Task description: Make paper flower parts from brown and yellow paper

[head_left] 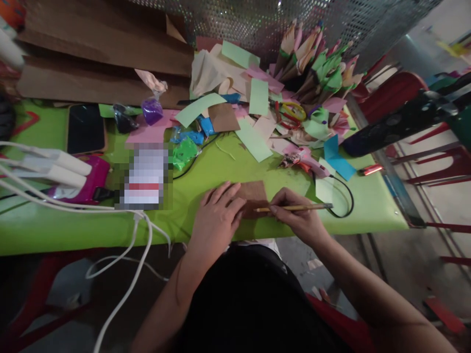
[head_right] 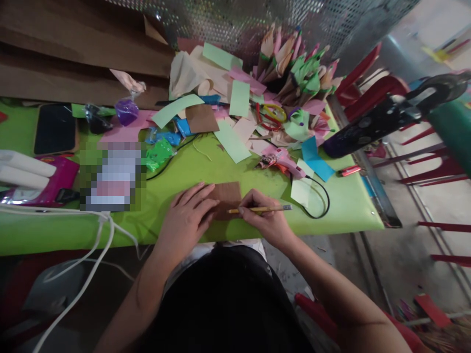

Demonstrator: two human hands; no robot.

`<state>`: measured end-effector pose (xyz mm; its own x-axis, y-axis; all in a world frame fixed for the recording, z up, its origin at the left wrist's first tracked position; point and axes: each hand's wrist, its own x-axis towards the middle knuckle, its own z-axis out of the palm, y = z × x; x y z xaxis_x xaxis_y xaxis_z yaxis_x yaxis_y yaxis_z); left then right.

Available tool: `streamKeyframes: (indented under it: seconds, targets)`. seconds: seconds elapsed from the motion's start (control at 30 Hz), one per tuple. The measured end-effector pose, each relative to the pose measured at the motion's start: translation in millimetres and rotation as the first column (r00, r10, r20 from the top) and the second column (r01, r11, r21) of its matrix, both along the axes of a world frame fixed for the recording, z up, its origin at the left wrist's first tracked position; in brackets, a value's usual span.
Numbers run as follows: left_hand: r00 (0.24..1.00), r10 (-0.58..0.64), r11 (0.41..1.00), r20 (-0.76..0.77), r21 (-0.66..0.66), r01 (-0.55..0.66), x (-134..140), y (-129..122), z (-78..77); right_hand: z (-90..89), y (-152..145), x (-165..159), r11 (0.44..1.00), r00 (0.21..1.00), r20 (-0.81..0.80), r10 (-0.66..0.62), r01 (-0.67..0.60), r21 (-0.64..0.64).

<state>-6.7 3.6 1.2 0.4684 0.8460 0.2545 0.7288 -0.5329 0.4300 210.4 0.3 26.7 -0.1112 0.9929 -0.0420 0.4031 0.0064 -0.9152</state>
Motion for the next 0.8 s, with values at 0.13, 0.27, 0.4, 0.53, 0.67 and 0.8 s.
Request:
streamKeyframes:
  seconds: [0.13, 0.27, 0.4, 0.53, 0.67, 0.8]
  targets:
    - [1.000, 0.000, 1.000, 0.007, 0.000, 0.000, 0, 0, -0.8, 3.4, -9, 3, 1.000, 0.999, 0.020, 0.028, -0.028, -0.006]
    - [1.000, -0.007, 1.000, -0.001, -0.005, 0.007, 0, 0, 1.0, 5.8, -12, 5, 1.000, 0.999, -0.034, 0.022, -0.023, -0.013]
    - [0.999, -0.014, 1.000, -0.039, -0.008, 0.014, -4, -1, 5.2, 4.9, -1, 2, 0.998, 0.994, -0.092, -0.060, 0.062, 0.020]
    - [0.998, -0.028, 0.999, -0.050, -0.018, 0.027, -7, -1, 6.1, -3.7, 22, -10, 0.989, 0.986, -0.134, -0.098, 0.112, 0.101]
    - [0.999, -0.022, 1.000, -0.034, -0.007, 0.022, -9, -1, 2.8, -14.4, 37, -18, 0.988, 0.988, -0.112, -0.102, 0.114, 0.108]
    - [0.999, -0.021, 1.000, -0.028, 0.006, 0.021, -9, -1, 0.5, -19.6, 40, -18, 0.985, 0.989, -0.094, -0.112, 0.123, 0.124]
